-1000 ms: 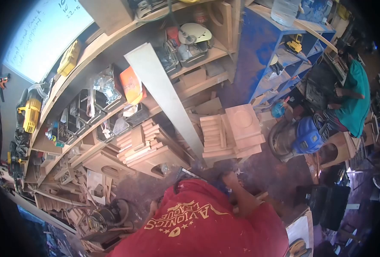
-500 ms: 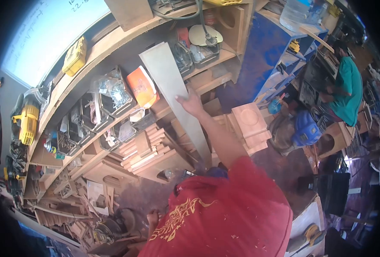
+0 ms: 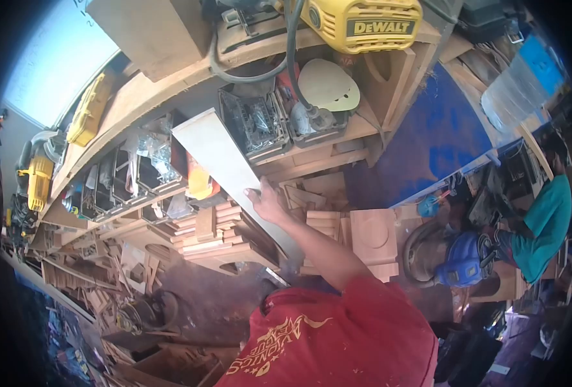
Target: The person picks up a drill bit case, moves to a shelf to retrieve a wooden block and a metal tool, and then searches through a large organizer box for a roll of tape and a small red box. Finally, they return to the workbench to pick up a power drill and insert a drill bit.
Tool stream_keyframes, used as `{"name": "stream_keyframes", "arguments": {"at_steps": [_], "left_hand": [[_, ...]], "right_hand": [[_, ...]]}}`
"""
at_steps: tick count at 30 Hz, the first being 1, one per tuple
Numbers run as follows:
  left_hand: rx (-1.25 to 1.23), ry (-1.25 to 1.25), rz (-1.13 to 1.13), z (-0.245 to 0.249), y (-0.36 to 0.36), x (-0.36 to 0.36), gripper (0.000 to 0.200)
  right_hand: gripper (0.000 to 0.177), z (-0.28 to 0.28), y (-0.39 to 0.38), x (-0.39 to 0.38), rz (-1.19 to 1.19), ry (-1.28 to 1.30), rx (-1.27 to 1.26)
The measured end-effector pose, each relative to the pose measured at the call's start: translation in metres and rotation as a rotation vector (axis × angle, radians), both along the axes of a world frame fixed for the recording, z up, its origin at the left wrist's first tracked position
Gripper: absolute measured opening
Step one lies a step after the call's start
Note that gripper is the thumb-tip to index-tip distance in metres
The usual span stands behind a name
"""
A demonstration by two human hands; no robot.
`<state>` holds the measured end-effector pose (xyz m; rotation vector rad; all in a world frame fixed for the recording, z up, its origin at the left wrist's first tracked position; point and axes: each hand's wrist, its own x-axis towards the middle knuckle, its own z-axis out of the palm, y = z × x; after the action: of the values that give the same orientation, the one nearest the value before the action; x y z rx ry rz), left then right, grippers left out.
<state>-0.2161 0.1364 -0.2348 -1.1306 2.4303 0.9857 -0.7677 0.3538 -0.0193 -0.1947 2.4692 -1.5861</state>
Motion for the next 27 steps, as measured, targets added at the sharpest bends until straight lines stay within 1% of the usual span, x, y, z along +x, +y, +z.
{"name": "stream_keyframes", "arguments": {"at_steps": [3, 4, 6, 8, 9, 10, 11, 13, 14, 15, 17, 18, 19, 20, 21, 22, 23, 25, 26, 27], "left_hand": [[0.015, 0.047, 0.027, 0.005, 0.026, 0.001, 0.053], [0.020, 0.045, 0.037, 0.008, 0.032, 0.001, 0.053], [0.033, 0.004, 0.025, 0.030, 0.043, -0.007, 0.051], [0.042, 0.010, 0.037, 0.038, 0.048, -0.012, 0.050], [0.046, 0.032, 0.051, 0.030, 0.048, -0.006, 0.049], [0.053, 0.053, 0.063, 0.020, 0.050, 0.000, 0.049], [0.028, 0.051, 0.031, -0.008, 0.048, 0.016, 0.049], [-0.018, 0.037, -0.045, -0.044, 0.046, 0.041, 0.049], [-0.012, 0.043, -0.051, -0.043, 0.044, 0.033, 0.048], [-0.003, 0.031, -0.049, -0.032, 0.043, 0.021, 0.048], [0.016, 0.006, -0.053, -0.009, 0.037, -0.003, 0.046], [0.020, -0.009, -0.058, 0.011, 0.037, -0.019, 0.046], [-0.001, -0.059, -0.069, 0.014, 0.031, -0.023, 0.045], [0.054, -0.051, 0.005, 0.011, 0.022, -0.025, 0.044], [0.109, -0.043, 0.081, -0.005, 0.009, -0.024, 0.044], [0.165, -0.034, 0.159, -0.005, 0.006, -0.029, 0.043], [0.193, -0.010, 0.236, -0.003, 0.004, -0.028, 0.042], [0.253, 0.041, 0.394, 0.028, 0.016, -0.051, 0.040], [0.230, 0.048, 0.340, 0.035, 0.020, -0.057, 0.040], [0.205, 0.045, 0.288, 0.044, 0.021, -0.053, 0.039]], "right_hand": [[0.053, -0.006, 0.000, 0.002, -0.010, 0.149, 0.135], [0.053, -0.007, 0.003, 0.005, -0.001, 0.191, 0.168], [0.053, 0.011, 0.017, 0.009, 0.011, 0.283, 0.232], [0.047, 0.047, 0.044, 0.007, 0.120, 0.440, 0.148], [0.044, 0.066, 0.059, 0.007, 0.171, 0.516, 0.106], [0.039, 0.080, 0.075, 0.001, 0.272, 0.658, 0.116], [0.035, 0.095, 0.088, -0.009, 0.371, 0.794, 0.129], [0.026, 0.149, 0.105, -0.036, 0.438, 1.053, 0.249], [0.028, 0.172, 0.107, -0.051, 0.433, 1.143, 0.311], [0.031, 0.187, 0.105, -0.066, 0.426, 1.232, 0.371], [0.034, 0.200, 0.091, -0.089, 0.416, 1.243, 0.548], [0.035, 0.204, 0.083, -0.099, 0.409, 1.246, 0.635], [0.037, 0.206, 0.074, -0.110, 0.478, 1.096, 0.735], [0.038, 0.208, 0.064, -0.120, 0.540, 0.942, 0.827], [0.039, 0.209, 0.059, -0.124, 0.601, 0.785, 0.911], [0.048, 0.230, 0.061, -0.120, 0.642, 0.809, 0.961], [0.052, 0.226, 0.061, -0.117, 0.637, 0.811, 0.958], [0.062, 0.217, 0.060, -0.112, 0.631, 0.820, 0.954], [0.072, 0.219, 0.058, -0.113, 0.621, 0.773, 0.986], [0.072, 0.220, 0.056, -0.118, 0.654, 0.673, 0.941]]}}
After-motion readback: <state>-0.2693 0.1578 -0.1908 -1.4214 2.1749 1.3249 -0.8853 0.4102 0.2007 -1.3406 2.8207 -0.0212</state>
